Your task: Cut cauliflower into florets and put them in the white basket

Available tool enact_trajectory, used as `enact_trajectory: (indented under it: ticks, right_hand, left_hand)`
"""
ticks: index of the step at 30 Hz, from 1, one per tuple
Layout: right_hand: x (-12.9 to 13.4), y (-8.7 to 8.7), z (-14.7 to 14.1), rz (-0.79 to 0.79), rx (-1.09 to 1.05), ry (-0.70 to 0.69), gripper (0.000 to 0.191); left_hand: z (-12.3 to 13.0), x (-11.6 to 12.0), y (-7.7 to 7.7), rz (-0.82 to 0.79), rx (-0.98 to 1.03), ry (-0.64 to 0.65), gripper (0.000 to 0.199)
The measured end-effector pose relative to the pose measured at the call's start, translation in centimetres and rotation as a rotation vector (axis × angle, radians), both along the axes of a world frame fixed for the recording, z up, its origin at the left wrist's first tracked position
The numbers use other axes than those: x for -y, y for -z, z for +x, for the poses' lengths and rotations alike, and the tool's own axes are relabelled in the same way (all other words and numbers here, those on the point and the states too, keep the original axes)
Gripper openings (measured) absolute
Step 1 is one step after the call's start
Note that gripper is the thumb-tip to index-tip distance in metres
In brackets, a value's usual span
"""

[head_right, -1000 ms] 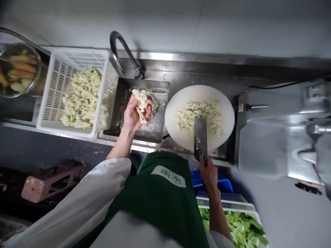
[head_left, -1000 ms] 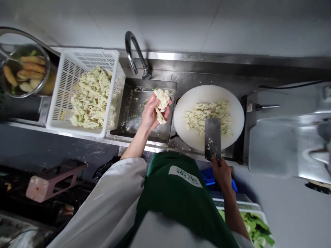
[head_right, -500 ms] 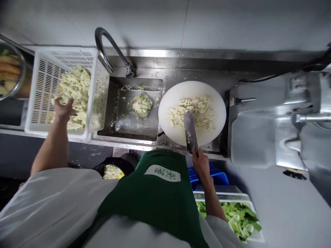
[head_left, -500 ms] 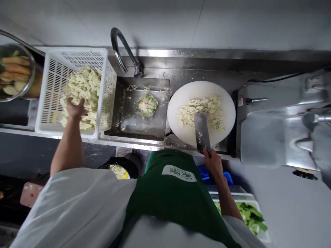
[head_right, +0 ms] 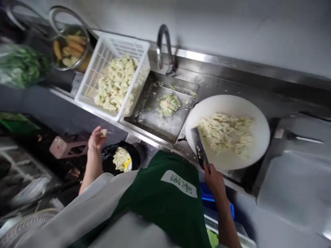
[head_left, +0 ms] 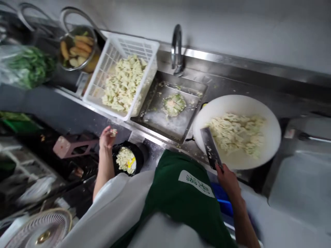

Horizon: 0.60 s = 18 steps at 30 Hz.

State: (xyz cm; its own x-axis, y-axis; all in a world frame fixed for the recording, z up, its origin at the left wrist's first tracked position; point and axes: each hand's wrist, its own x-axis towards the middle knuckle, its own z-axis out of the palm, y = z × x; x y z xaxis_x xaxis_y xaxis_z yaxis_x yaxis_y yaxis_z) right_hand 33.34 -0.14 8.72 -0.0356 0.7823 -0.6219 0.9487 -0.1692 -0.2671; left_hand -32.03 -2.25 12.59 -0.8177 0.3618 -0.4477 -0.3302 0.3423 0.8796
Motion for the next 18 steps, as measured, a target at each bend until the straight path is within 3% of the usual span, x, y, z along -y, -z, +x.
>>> enact_trajectory:
  ticks: [3, 5, 7, 9, 11, 13, 15, 18]
  right_hand:
    - [-0.6, 1.1, 1.0, 0.019, 0.054, 0.018, 0.03]
    - [-1.0, 1.0, 1.3, 0.046, 0.1, 0.051, 0.03]
    - [-1.2, 0.2, 1.0, 0.076, 0.134, 0.086, 0.03]
    - [-1.2, -0.8, 0.5, 0.12, 0.125, 0.096, 0.031]
    - [-1.1, -1.5, 0.1, 0.202, 0.071, 0.159, 0.039]
    - [-0.8, -1.7, 0.2, 0.322, 0.016, 0.291, 0.05]
    - [-0.4, -1.6, 0.7, 0.408, -0.023, 0.431, 0.058]
    - [0.8, -1.4, 1.8, 0.434, -0.056, 0.578, 0.062]
  left_hand:
    - [1.3, 7.7, 2.2, -0.283, -0.202, -0.185, 0.033]
    - [1.7, 11.8, 2.8, -0.428, -0.279, -0.244, 0.036]
    - [1.5, 14.8, 2.9, -0.505, -0.313, -0.244, 0.04]
    - [0.9, 15.8, 3.5, -0.561, -0.365, -0.2, 0.038]
    - [1.1, 14.0, 5.3, -0.566, -0.413, -0.111, 0.029]
    - [4.1, 9.3, 7.7, -0.48, -0.451, 0.112, 0.019]
    - [10.3, 2.6, 9.5, -0.272, -0.481, 0.502, 0.013]
    - [23.7, -8.4, 10.5, 0.096, -0.494, 0.921, 0.023]
